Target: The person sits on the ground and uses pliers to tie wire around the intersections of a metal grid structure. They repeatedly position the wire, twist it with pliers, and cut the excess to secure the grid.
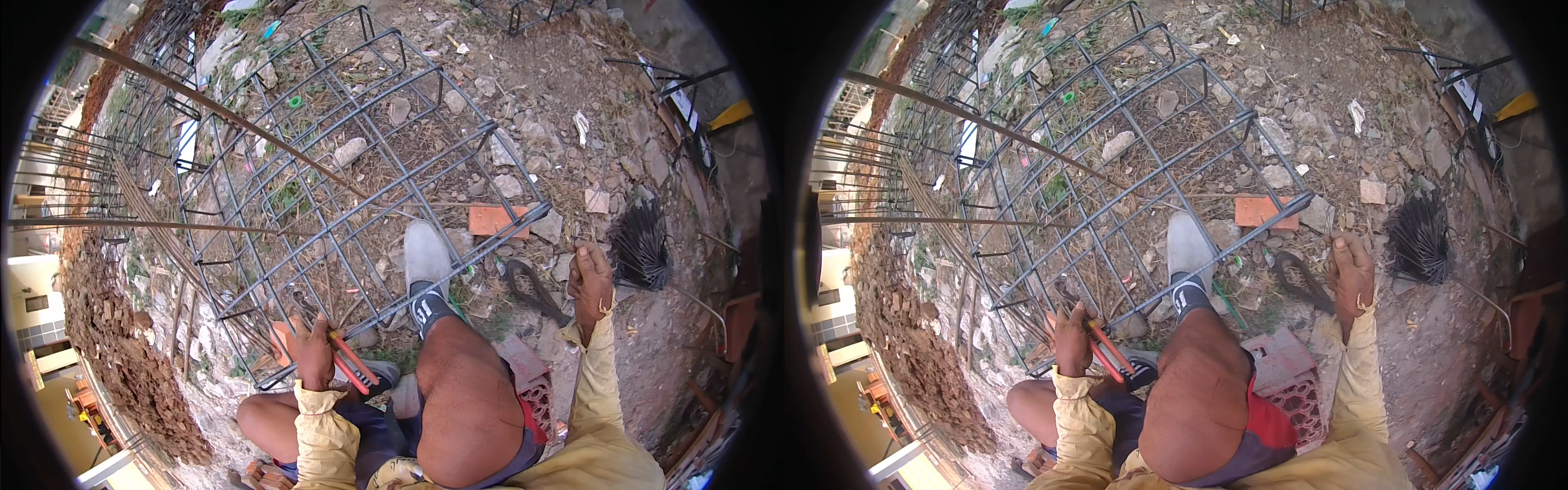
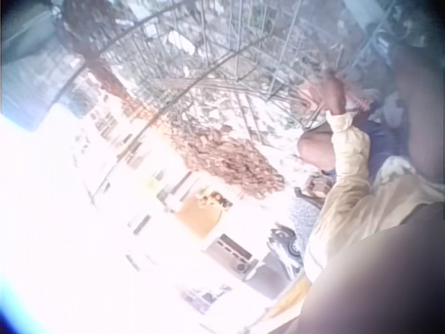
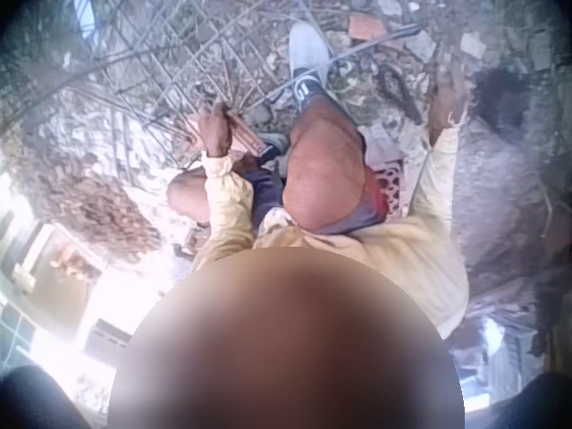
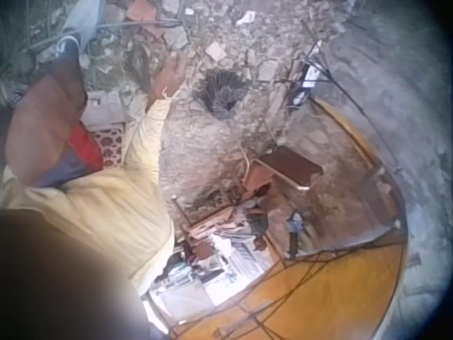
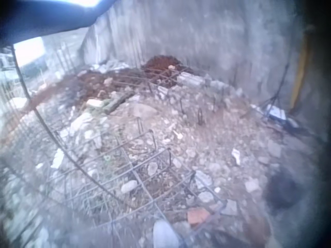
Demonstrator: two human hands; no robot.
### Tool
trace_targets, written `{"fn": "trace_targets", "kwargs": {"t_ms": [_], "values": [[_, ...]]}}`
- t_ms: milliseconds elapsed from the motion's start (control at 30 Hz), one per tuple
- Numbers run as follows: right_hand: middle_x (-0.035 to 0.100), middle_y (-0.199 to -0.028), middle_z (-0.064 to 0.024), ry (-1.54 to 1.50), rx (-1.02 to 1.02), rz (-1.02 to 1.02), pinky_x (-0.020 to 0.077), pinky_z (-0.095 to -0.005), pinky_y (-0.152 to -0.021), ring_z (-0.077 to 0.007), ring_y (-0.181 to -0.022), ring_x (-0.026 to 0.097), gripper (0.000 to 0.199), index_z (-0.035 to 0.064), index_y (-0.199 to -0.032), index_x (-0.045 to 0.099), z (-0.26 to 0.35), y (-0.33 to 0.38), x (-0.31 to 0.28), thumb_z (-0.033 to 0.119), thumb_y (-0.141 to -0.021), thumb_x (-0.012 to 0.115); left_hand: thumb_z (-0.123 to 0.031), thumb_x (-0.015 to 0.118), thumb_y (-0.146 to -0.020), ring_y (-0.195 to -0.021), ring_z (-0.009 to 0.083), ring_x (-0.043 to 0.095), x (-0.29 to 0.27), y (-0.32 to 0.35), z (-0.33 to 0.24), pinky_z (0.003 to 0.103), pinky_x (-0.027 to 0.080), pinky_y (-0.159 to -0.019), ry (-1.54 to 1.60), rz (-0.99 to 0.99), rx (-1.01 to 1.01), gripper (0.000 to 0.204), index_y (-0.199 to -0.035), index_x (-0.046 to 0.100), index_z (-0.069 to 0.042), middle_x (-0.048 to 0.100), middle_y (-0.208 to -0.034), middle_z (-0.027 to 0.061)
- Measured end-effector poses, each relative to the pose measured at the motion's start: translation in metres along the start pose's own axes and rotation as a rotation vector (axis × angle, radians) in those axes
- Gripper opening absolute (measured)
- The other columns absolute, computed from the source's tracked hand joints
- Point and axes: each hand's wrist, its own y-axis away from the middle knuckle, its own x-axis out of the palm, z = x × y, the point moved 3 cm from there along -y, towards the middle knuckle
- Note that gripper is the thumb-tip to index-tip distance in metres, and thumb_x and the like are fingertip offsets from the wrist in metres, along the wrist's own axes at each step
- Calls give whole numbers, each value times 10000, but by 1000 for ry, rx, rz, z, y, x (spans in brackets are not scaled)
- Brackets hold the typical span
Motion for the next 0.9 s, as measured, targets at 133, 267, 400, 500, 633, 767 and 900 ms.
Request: {"fn": "trace_targets", "kwargs": {"t_ms": [133,267,400,500,633,767,900], "values": [[391,-604,77,146,203,-69,222,-207,-388,-14,-439,293,255,82,-1036,628,-49,31,-12,326,-997,560,-153,513,-1008,-704,232,675,10,3,-17,312,566,-589,179,100,28,284,-1253,435,-32,649,-909,120],[379,-573,85,173,287,68,225,-213,-382,-18,-426,307,265,79,-1018,642,-92,51,0,338,-975,600,-169,522,-1012,-674,203,642,36,-20,-41,337,588,-642,236,179,27,138,-1075,519,-47,638,-946,103],[407,-579,87,329,168,132,245,-219,-409,-20,-459,328,258,63,-988,647,-131,48,4,319,-964,624,-222,512,-1021,-650,177,613,60,-61,-45,326,566,-624,158,192,57,189,-1011,548,-36,620,-897,78],[452,-627,83,450,58,117,274,-233,-465,-22,-526,344,258,42,-952,658,-140,50,4,297,-964,626,-283,500,-1025,-643,151,581,74,-58,-56,306,518,-588,-349,104,152,282,-962,561,-15,603,-789,58],[455,-618,47,355,332,90,332,-274,-502,-60,-564,403,270,37,-892,638,-141,46,14,303,-926,663,-378,498,-1016,-626,113,504,44,-77,-32,285,417,-544,-676,53,273,376,-926,564,-19,539,-690,20],[452,-619,47,518,125,79,333,-270,-503,-59,-575,387,223,39,-870,624,-172,29,1,246,-899,704,-440,520,-1008,-660,76,488,59,-52,-33,248,406,-555,-453,121,36,404,-1028,586,-41,553,-791,-8],[458,-621,43,563,-36,29,351,-271,-512,-62,-579,393,182,38,-898,632,-178,-7,21,200,-888,713,-369,559,-1003,-741,89,520,49,-40,-40,239,455,-615,-498,-106,362,441,-1273,558,-20,559,-943,25]]}}
